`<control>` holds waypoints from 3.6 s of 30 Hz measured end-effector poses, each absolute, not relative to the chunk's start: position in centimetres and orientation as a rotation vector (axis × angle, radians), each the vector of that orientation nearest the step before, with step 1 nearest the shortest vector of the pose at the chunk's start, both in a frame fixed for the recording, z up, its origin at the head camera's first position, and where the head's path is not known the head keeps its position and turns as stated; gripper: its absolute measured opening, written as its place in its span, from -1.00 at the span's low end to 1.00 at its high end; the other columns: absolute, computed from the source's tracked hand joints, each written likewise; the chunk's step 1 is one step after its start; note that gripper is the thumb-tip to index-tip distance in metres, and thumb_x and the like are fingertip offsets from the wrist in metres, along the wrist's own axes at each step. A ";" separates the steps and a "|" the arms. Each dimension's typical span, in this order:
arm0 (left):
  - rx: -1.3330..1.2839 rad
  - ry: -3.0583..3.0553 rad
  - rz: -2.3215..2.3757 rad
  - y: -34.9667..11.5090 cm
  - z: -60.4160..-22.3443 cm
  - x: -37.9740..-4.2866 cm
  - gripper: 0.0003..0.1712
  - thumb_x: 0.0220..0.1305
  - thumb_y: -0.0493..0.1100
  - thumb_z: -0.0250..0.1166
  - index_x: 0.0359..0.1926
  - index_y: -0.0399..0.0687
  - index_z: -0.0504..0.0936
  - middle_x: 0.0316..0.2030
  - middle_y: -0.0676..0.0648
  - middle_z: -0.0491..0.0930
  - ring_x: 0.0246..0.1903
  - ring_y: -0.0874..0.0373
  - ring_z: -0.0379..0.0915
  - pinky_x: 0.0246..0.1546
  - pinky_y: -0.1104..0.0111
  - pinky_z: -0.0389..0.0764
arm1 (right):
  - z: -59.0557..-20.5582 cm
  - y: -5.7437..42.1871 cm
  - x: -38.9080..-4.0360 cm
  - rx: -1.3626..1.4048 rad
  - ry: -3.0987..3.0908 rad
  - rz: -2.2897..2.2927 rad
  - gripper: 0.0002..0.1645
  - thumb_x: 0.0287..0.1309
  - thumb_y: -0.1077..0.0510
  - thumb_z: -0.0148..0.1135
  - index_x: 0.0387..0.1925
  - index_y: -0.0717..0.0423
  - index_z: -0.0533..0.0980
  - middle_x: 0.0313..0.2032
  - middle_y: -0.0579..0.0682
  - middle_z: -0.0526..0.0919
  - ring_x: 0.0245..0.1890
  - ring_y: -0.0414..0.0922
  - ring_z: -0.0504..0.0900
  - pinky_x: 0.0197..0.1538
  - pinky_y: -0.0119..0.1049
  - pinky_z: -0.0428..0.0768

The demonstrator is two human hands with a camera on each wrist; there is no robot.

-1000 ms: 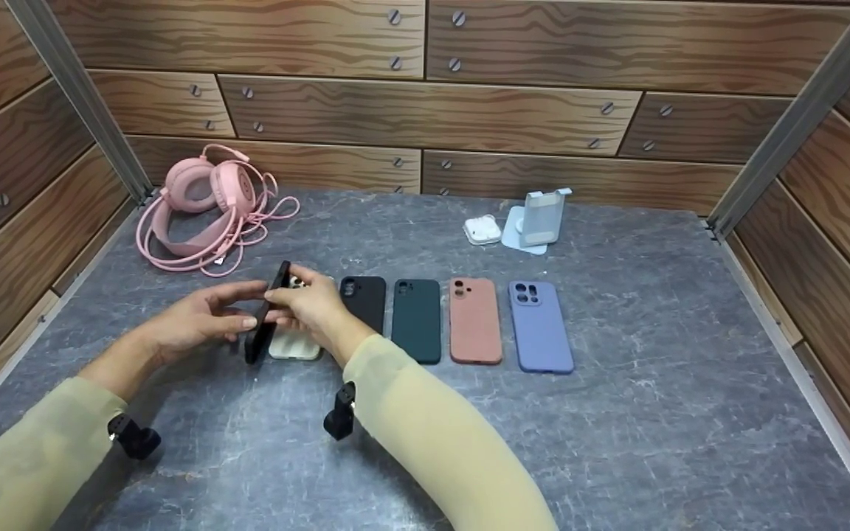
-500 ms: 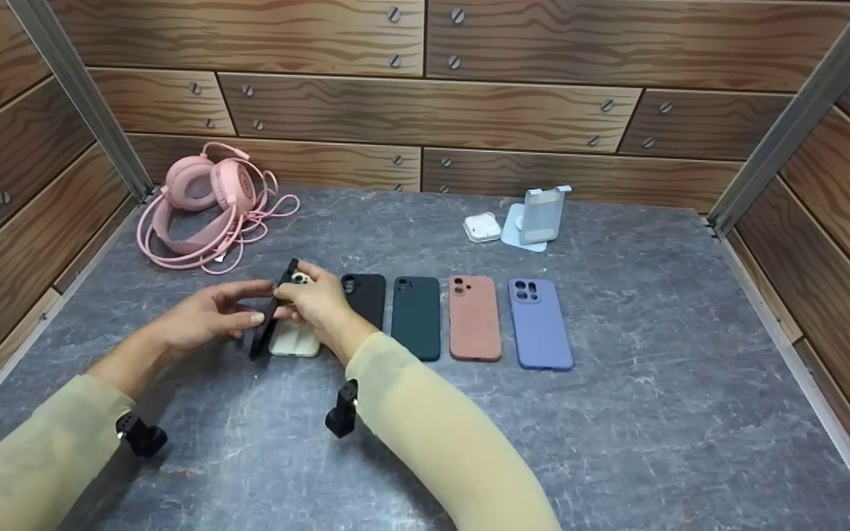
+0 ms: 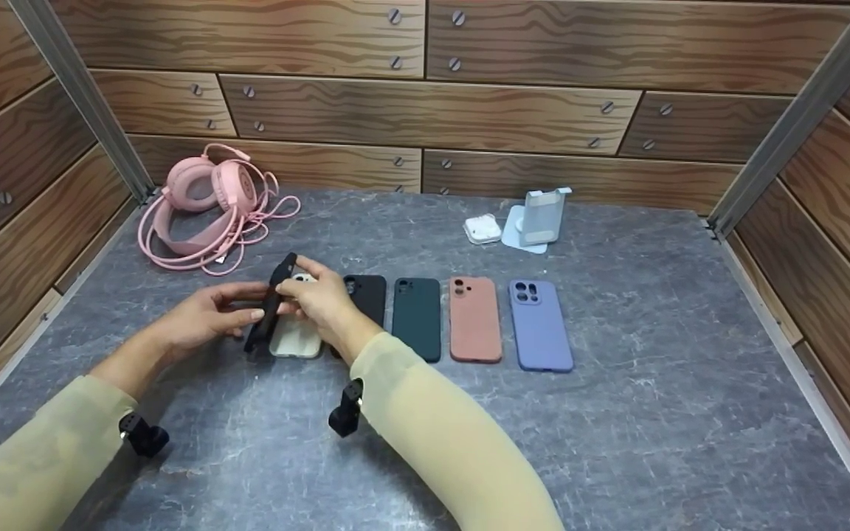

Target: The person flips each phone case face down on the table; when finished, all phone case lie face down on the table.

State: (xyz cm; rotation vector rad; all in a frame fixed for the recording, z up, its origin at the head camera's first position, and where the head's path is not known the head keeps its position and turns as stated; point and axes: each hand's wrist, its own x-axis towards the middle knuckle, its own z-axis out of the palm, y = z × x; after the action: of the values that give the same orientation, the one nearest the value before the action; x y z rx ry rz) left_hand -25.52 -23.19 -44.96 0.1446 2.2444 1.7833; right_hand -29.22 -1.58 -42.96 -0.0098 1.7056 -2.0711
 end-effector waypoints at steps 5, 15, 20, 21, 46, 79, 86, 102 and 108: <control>0.104 2.188 1.860 -23.2 -45.0 -25.5 -0.25 0.40 -0.20 0.46 0.52 -0.23 0.41 0.26 -0.36 0.59 -0.14 0.12 0.65 -0.30 0.36 0.60 | -43.2 -1.5 -29.3 -0.033 1.637 -2.114 -0.12 0.29 0.42 0.26 0.61 0.09 0.28 -0.32 0.05 0.75 -0.58 -0.23 0.63 -0.53 -0.52 0.42; -0.030 2.361 1.848 -23.7 -45.2 -25.6 -0.28 0.34 -0.22 0.50 0.46 -0.28 0.48 0.10 -0.34 0.69 -0.33 0.18 0.63 -0.43 0.38 0.50 | -43.6 -1.2 -29.5 -0.095 1.782 -2.044 -0.21 0.28 0.39 0.33 0.53 0.14 0.39 -0.35 0.05 0.72 -0.58 -0.21 0.67 -0.51 -0.47 0.50; -0.024 2.407 1.817 -24.2 -45.1 -25.9 -0.25 0.32 -0.21 0.51 0.47 -0.28 0.47 0.06 -0.30 0.70 -0.31 0.21 0.60 -0.40 0.38 0.53 | -43.7 -1.3 -29.5 -0.155 1.852 -1.999 -0.23 0.29 0.42 0.33 0.51 0.21 0.39 -0.35 0.12 0.75 -0.56 -0.17 0.70 -0.47 -0.41 0.62; -0.018 2.414 1.813 -24.3 -45.0 -25.9 -0.24 0.32 -0.21 0.51 0.47 -0.29 0.47 0.05 -0.29 0.70 -0.30 0.21 0.60 -0.39 0.39 0.54 | -43.6 -1.3 -29.5 -0.178 1.857 -1.985 -0.21 0.29 0.43 0.32 0.53 0.22 0.38 -0.33 0.13 0.76 -0.54 -0.15 0.71 -0.44 -0.38 0.65; -0.065 2.520 1.738 -25.7 -44.4 -25.7 -0.34 0.38 -0.27 0.44 0.45 -0.29 0.50 -0.01 -0.27 0.67 -0.36 0.15 0.55 -0.38 0.38 0.58 | -44.0 -1.3 -29.8 -0.496 2.241 -1.551 -0.03 0.20 0.32 0.52 0.59 0.12 0.31 -0.16 0.04 0.76 -0.37 -0.18 0.70 -0.48 -0.39 0.52; -0.055 2.494 1.789 -26.2 -46.1 -26.0 -0.28 0.31 -0.31 0.49 0.46 -0.24 0.51 -0.28 -0.05 0.58 -0.35 0.17 0.46 -0.44 0.40 0.50 | -45.0 -2.9 -29.6 -0.544 2.356 -1.485 0.02 0.12 0.45 0.51 0.58 0.26 0.28 -0.27 -0.01 0.70 -0.40 -0.18 0.65 -0.30 -0.32 0.72; -0.028 2.497 1.785 -26.1 -46.4 -26.1 -0.27 0.28 -0.34 0.49 0.45 -0.28 0.50 -0.27 -0.08 0.58 -0.37 0.17 0.46 -0.44 0.42 0.49 | -45.1 -3.0 -29.6 -0.544 2.381 -1.471 0.01 0.09 0.43 0.48 0.57 0.23 0.31 -0.24 -0.02 0.68 -0.41 -0.20 0.63 -0.35 -0.36 0.69; -0.005 2.483 1.812 -26.5 -46.4 -25.8 -0.20 0.26 -0.32 0.50 0.48 -0.35 0.43 -0.10 -0.19 0.53 -0.31 0.18 0.44 -0.39 0.44 0.50 | -44.8 -3.1 -29.5 -0.669 2.633 -1.192 -0.08 0.11 0.23 0.60 0.49 0.16 0.44 0.09 0.01 0.76 0.27 -0.01 0.60 0.45 -0.15 0.40; -0.007 2.485 1.808 -26.5 -46.1 -25.7 -0.18 0.27 -0.31 0.51 0.49 -0.36 0.41 -0.05 -0.22 0.52 -0.29 0.17 0.45 -0.38 0.44 0.51 | -44.8 -3.1 -29.5 -0.703 2.645 -1.189 -0.09 0.10 0.23 0.61 0.48 0.18 0.46 0.14 0.04 0.74 0.28 0.00 0.61 0.45 -0.16 0.40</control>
State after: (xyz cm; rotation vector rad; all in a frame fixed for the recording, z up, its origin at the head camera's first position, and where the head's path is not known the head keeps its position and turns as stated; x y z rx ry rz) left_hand -25.66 -26.45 -46.13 -0.0075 2.4846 1.8083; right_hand -29.51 -3.09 -44.80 -0.7034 2.6451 -1.1889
